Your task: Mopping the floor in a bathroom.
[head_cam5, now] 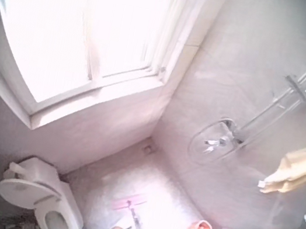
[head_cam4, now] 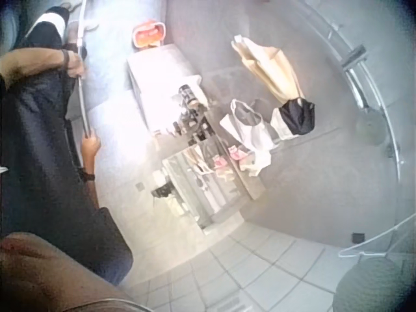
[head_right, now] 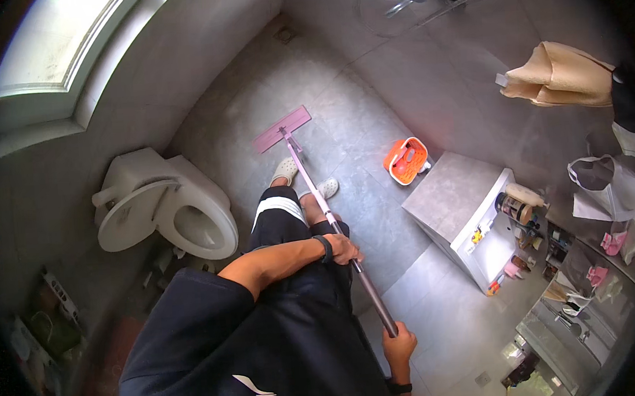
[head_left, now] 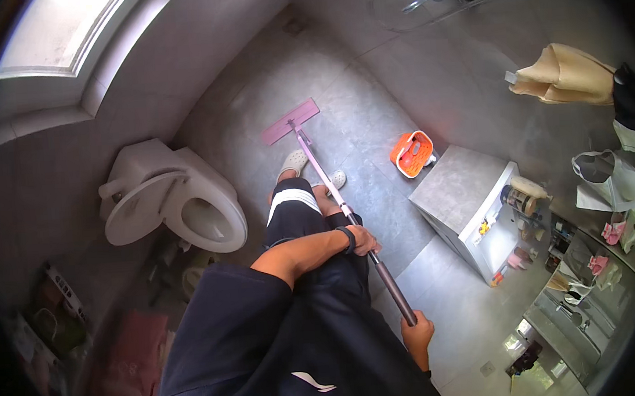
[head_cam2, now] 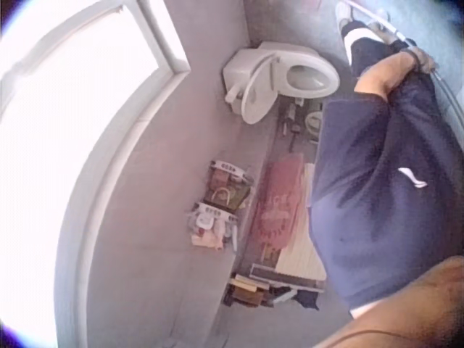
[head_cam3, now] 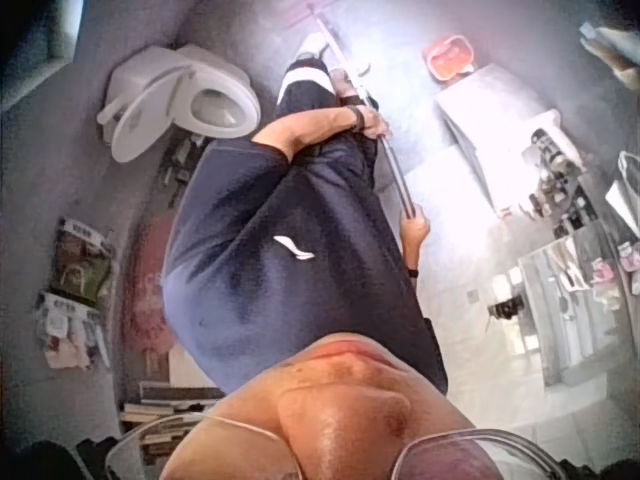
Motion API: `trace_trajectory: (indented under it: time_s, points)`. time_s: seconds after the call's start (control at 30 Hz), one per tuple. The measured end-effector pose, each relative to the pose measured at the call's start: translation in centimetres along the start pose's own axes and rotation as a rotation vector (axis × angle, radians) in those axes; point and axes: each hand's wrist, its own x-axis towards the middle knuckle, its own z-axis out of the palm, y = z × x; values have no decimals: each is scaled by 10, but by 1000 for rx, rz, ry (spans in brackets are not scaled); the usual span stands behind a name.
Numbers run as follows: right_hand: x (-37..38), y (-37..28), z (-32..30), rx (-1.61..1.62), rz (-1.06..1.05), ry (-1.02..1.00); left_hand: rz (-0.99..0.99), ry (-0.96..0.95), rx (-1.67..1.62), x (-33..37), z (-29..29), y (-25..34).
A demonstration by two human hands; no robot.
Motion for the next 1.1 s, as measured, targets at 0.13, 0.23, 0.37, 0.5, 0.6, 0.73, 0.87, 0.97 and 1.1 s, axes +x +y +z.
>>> trace_trajectory:
  time_s: [0.13, 0.23, 0.37, 0.5, 0.6, 0.73, 0.87, 0.97, 1.1]
  points:
    - [-4, -1, 0, -92, 25, 41, 40, 35, 5, 3, 0, 1]
    - [14, -4, -2, -39, 4, 49, 24, 74, -59, 23, 22, -28]
    - [11, 14, 12, -60, 8, 0, 47, 129, -58, 27, 31, -25]
    - [23, 26, 27, -82, -46, -55, 41, 255, -70, 31, 41, -37]
    - [50, 16, 29, -82, -29, -98, -13, 380, -45, 30, 38, -56]
    - [94, 6, 26, -97, -60, -140, -1, 411, -264, 18, 18, -76]
    - [133, -1, 18, 23, -33, -189, -300, 381, -96, -3, -30, -51]
    - [158, -12, 14, 61, -101, -116, -378, 374, -195, -30, -66, -42]
    - [184, -33, 13, 42, -104, -141, -414, 530, -186, -43, -72, -59]
